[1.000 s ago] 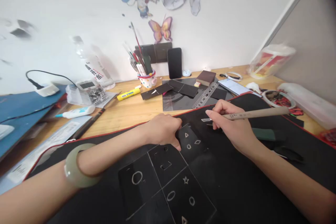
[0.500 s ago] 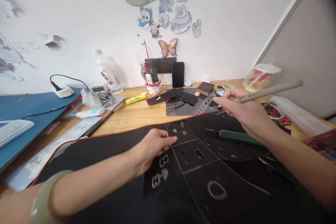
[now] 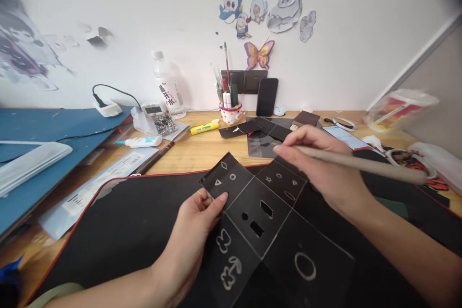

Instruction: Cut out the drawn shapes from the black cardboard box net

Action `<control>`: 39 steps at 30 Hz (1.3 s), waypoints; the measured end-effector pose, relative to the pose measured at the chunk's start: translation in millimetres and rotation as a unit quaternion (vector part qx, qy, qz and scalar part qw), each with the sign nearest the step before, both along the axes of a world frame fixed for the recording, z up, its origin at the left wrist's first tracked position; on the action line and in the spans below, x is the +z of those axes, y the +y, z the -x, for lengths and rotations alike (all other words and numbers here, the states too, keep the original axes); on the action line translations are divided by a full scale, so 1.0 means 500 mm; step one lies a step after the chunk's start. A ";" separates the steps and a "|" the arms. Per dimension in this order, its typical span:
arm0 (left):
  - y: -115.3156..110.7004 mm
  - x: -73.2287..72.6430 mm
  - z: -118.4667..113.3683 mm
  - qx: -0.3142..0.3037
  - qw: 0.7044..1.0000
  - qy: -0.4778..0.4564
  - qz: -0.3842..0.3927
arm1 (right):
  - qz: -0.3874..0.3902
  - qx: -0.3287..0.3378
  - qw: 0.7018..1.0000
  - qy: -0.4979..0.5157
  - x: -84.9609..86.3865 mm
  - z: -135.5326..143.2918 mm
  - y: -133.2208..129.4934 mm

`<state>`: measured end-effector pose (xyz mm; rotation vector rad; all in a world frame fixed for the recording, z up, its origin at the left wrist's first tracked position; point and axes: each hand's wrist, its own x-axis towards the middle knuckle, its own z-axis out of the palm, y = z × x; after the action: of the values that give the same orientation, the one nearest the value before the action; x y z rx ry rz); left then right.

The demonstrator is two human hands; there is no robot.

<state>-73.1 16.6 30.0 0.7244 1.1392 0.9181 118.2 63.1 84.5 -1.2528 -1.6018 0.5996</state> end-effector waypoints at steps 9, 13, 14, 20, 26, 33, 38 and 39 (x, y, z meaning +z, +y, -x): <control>0.056 0.044 0.014 -0.363 0.604 0.623 -0.339 | 0.161 0.057 0.984 -0.048 -0.025 0.009 -0.018; 0.009 0.032 0.036 -0.273 0.407 0.644 -0.588 | 0.230 0.125 0.964 -0.044 -0.068 0.011 -0.025; -0.008 0.022 0.036 -0.290 0.377 0.626 -0.617 | 0.237 0.140 0.960 -0.043 -0.076 0.011 -0.023; -0.028 -0.021 -0.002 -0.329 0.291 0.628 -0.642 | 0.261 0.179 0.948 -0.031 -0.097 0.009 -0.007; 0.012 -0.031 -0.044 -0.258 0.281 0.608 -0.696 | 0.241 0.152 0.957 -0.052 -0.102 -0.009 0.009; 0.009 -0.037 -0.057 -0.207 0.279 0.645 -0.681 | 0.253 0.212 0.942 -0.066 -0.116 0.011 0.039; 0.004 -0.044 -0.052 -0.243 0.289 0.663 -0.646 | 0.248 0.174 0.951 -0.058 -0.140 0.017 0.041; 0.005 -0.044 -0.051 -0.262 0.297 0.655 -0.644 | 0.247 0.167 0.953 -0.059 -0.144 0.018 0.039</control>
<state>-47.7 19.3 8.0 3.4774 0.9312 0.2153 109.4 82.4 12.7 -1.3997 -1.8488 1.2175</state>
